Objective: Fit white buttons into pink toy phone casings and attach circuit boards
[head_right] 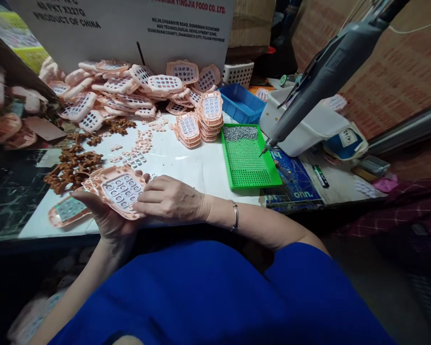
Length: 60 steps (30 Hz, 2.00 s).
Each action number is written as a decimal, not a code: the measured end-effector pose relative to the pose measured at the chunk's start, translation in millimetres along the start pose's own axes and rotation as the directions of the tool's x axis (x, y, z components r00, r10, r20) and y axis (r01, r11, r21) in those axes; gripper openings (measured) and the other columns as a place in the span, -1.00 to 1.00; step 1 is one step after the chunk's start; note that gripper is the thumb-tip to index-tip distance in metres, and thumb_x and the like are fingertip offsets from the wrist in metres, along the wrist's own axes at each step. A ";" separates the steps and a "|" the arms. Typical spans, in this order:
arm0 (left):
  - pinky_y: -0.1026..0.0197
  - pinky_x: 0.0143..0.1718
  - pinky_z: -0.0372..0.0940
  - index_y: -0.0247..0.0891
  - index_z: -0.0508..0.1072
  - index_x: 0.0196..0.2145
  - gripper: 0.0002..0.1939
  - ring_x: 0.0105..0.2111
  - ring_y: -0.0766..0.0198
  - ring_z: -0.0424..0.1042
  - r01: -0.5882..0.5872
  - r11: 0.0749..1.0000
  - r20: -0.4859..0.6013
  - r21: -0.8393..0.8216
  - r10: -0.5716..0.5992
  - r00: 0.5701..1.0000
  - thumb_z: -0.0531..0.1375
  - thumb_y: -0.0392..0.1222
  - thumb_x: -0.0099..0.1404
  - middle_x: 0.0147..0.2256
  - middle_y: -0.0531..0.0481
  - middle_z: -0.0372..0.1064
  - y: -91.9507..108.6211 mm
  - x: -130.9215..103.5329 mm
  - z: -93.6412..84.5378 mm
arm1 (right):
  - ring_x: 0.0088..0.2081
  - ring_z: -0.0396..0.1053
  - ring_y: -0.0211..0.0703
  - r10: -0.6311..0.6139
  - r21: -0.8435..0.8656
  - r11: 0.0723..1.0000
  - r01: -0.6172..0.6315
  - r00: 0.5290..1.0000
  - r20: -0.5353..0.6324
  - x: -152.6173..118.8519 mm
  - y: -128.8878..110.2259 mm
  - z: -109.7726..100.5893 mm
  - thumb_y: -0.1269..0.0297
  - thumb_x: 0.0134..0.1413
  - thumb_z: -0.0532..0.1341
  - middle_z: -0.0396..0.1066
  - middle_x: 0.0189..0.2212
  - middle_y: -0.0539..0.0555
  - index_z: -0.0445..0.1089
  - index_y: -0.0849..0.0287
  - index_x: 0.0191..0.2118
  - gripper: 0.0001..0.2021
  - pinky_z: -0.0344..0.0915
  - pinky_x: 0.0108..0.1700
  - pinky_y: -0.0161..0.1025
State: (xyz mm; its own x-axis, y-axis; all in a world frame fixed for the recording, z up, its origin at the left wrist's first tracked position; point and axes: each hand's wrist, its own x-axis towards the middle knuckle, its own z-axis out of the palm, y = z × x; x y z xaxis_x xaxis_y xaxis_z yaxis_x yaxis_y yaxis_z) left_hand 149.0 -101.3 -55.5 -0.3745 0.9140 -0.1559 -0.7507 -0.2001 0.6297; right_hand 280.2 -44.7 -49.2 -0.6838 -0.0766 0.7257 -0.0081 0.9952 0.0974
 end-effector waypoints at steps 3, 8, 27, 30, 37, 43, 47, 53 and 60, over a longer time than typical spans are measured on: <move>-0.05 -0.03 0.38 -0.19 0.45 -0.15 -0.20 -0.04 -0.11 0.44 -0.012 1.000 -0.041 0.014 0.013 0.999 0.37 0.37 -0.26 -0.21 -0.14 0.49 -0.4 1.1 -0.4 | -0.13 0.40 -0.15 0.006 -0.072 0.997 -0.005 1.000 0.014 -6.8 -7.8 -1.0 0.13 0.26 0.12 0.53 -0.19 0.11 0.47 0.36 -0.17 -0.65 0.33 0.01 -0.16; -0.05 -0.02 0.37 -0.25 0.48 -0.27 -0.22 -0.12 -0.06 0.47 0.009 0.999 -0.045 0.030 -0.008 0.999 0.32 0.45 -0.28 -0.31 -0.11 0.49 -6.8 3.6 -6.6 | -0.17 0.44 -0.31 -0.008 -0.205 0.979 0.008 1.000 -0.002 -12.1 -10.7 1.8 0.42 0.23 0.15 0.54 -0.21 0.01 0.46 0.24 -0.19 -0.86 0.33 -0.01 -0.25; 0.14 -0.23 0.45 -0.21 0.48 -0.33 -0.34 -0.18 0.09 0.47 0.036 0.997 -0.194 0.075 -0.021 0.981 0.24 0.46 -0.11 -0.32 -0.12 0.49 24.2 19.2 -8.6 | -0.31 0.26 -0.22 0.491 -0.506 0.801 -0.318 0.834 0.253 -17.7 149.8 -5.3 0.55 0.22 -0.11 0.32 -0.54 0.02 0.43 0.15 -0.46 -0.58 0.18 0.19 0.05; 0.17 -0.33 0.47 -0.12 0.49 -0.33 -0.43 -0.31 0.15 0.51 -0.015 0.998 -0.124 0.060 0.023 0.992 0.26 0.41 -0.07 -0.37 0.00 0.51 36.4 14.0 -13.7 | -0.32 0.24 -0.20 0.564 -0.499 0.778 -0.383 0.776 0.283 -25.8 159.0 0.5 0.61 0.14 -0.08 0.23 -0.61 0.02 0.41 0.16 -0.52 -0.59 0.15 0.20 0.16; 0.18 -0.26 0.47 0.01 0.48 -0.27 -0.56 -0.26 0.18 0.52 -0.089 0.988 0.040 0.127 0.084 0.996 0.19 0.36 0.08 -0.31 0.21 0.54 55.2 -0.6 -22.8 | -0.19 0.25 -0.12 0.486 -0.408 0.851 -0.331 0.792 0.371 -13.4 106.7 -3.3 0.44 0.28 -0.06 0.42 -0.32 0.12 0.45 0.24 -0.27 -0.68 0.12 0.10 0.12; 0.18 -0.36 0.48 -0.12 0.50 -0.34 -0.46 -0.43 0.20 0.51 -0.033 0.993 0.014 0.110 0.031 0.999 0.21 0.41 0.01 -0.39 0.08 0.54 50.1 0.3 -25.4 | -0.24 0.29 -0.12 0.323 -0.158 0.943 -0.292 0.694 0.644 6.2 22.5 13.0 0.02 0.17 0.18 0.40 -0.18 0.18 0.35 0.26 0.01 -0.57 0.20 -0.25 -0.18; 0.16 -0.35 0.47 -0.03 0.49 -0.30 -0.52 -0.34 0.15 0.52 -0.060 0.995 -0.071 0.080 0.065 0.995 0.31 0.33 -0.07 -0.36 0.11 0.53 46.4 0.0 -24.5 | -0.26 0.29 -0.16 0.395 -0.123 0.904 -0.409 0.690 0.606 0.9 11.4 17.8 0.22 0.14 0.24 0.37 -0.28 0.15 0.41 0.28 -0.14 -0.76 0.23 -0.25 -0.23; 0.13 -0.41 0.48 -0.09 0.50 -0.28 -0.41 -0.46 0.16 0.50 -0.040 0.997 -0.080 0.071 0.046 0.996 0.33 0.37 -0.15 -0.40 0.03 0.52 42.1 1.8 -22.7 | -0.30 0.32 -0.38 0.404 0.299 0.854 -0.427 0.904 0.138 -16.9 24.2 -2.4 0.34 0.30 0.04 0.34 -0.33 0.06 0.40 0.26 -0.31 -0.77 0.33 -0.25 -0.39; 0.12 -0.42 0.48 -0.22 0.49 -0.18 -0.17 -0.53 0.13 0.51 0.029 0.995 -0.070 0.092 -0.023 0.997 0.38 0.38 -0.34 -0.44 -0.06 0.53 24.8 0.2 -11.0 | -0.23 0.36 -0.37 0.384 0.283 0.899 -0.335 0.913 -0.139 -21.0 20.2 -17.8 0.42 0.23 0.13 0.37 -0.30 0.07 0.39 0.25 -0.31 -0.88 0.41 -0.20 -0.37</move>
State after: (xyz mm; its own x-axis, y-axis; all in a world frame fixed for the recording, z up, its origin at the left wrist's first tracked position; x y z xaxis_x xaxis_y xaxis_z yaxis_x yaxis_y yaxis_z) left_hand 124.3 -109.9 -48.3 -0.3945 0.8915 -0.2228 -0.7081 -0.1404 0.6920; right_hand 307.3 -24.1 -50.3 -0.5256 0.3037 0.7947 0.0155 0.9374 -0.3480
